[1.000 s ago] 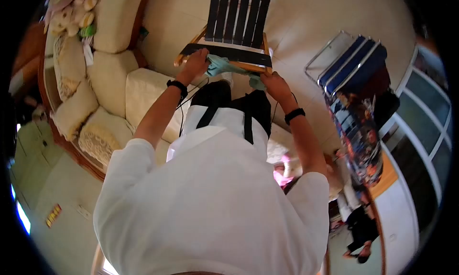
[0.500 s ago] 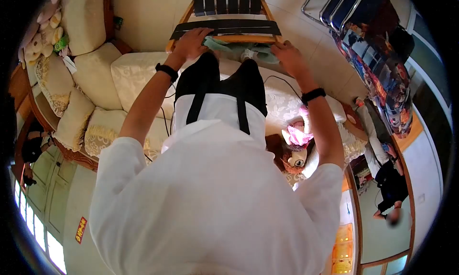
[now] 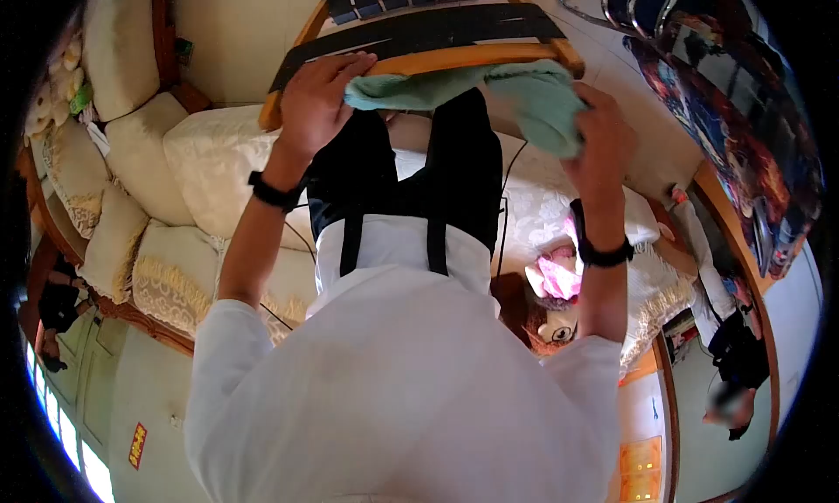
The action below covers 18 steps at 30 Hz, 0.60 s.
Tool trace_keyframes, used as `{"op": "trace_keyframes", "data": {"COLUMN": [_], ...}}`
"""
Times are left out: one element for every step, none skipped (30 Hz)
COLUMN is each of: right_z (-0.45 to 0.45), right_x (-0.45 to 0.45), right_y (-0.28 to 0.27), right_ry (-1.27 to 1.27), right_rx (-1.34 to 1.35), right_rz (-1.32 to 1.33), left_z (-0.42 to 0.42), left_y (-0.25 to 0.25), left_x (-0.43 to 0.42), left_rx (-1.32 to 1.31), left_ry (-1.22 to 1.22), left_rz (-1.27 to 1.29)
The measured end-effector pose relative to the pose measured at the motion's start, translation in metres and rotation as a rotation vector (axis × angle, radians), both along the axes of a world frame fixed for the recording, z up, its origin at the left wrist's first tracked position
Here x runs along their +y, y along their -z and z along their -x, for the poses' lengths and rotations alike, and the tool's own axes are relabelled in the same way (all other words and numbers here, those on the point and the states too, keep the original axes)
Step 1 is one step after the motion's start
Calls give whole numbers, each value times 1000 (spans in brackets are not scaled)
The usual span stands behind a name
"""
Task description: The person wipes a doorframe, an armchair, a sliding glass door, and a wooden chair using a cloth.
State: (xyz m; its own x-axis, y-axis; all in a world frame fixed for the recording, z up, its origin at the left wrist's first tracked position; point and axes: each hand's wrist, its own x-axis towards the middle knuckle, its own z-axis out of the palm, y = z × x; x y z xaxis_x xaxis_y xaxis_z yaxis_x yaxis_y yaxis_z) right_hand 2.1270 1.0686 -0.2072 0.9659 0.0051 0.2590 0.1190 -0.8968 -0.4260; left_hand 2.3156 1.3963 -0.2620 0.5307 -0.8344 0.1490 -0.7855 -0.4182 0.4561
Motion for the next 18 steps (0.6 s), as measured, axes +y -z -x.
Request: {"op": "trace_keyframes", "data": {"right_z": [-1,-10,-21,-31,-43,-60,-76,-84,-87,-87,-84,-75,-66,-62,-54,-42,-31,-20], "right_x": [11,30,46,63,76,94,113,138,157,165,172,180,183,176,171,169,166,161], "right_y": [2,0,1,2,6,16,29,38,49,59,64,68,75,80,80,78,77,78], "right_ry": [-4,122,205,285,319,198,81,6,-70,-71,-84,-98,-103,-159,-216,-213,-222,-200], "right_rx": [-8,-150,-208,-268,-253,-255,-263,-225,-181,-214,-216,-205,-206,-257,-308,-247,-266,-216], "right_rz": [5,-247,-297,-350,-197,-195,-182,-177,-170,-143,-118,-97,-80,-42,-7,70,88,203], "left_z": [2,3,4,5,7,12,16,19,22,26,31,36,43,50,58,67,73,79], "left_y": [5,8,9,6,5,6,9,13,16,17,21,29,33,34,33,36,39,43], "left_x": [4,6,8,9,11,13,14,16,19,24,30,35,39,42,44,46,50,53], "left_rx": [68,132,121,236,343,310,220,132,96,29,-28,-205,-207,-230,-252,-245,-265,-291], "left_ry": [-32,-62,-59,-114,-168,-160,-146,-134,-124,-111,-104,-65,-70,-43,-16,-26,-33,-11], "left_rz": [22,44,49,77,111,132,149,169,198,172,143,213,231,223,213,255,271,257]}}
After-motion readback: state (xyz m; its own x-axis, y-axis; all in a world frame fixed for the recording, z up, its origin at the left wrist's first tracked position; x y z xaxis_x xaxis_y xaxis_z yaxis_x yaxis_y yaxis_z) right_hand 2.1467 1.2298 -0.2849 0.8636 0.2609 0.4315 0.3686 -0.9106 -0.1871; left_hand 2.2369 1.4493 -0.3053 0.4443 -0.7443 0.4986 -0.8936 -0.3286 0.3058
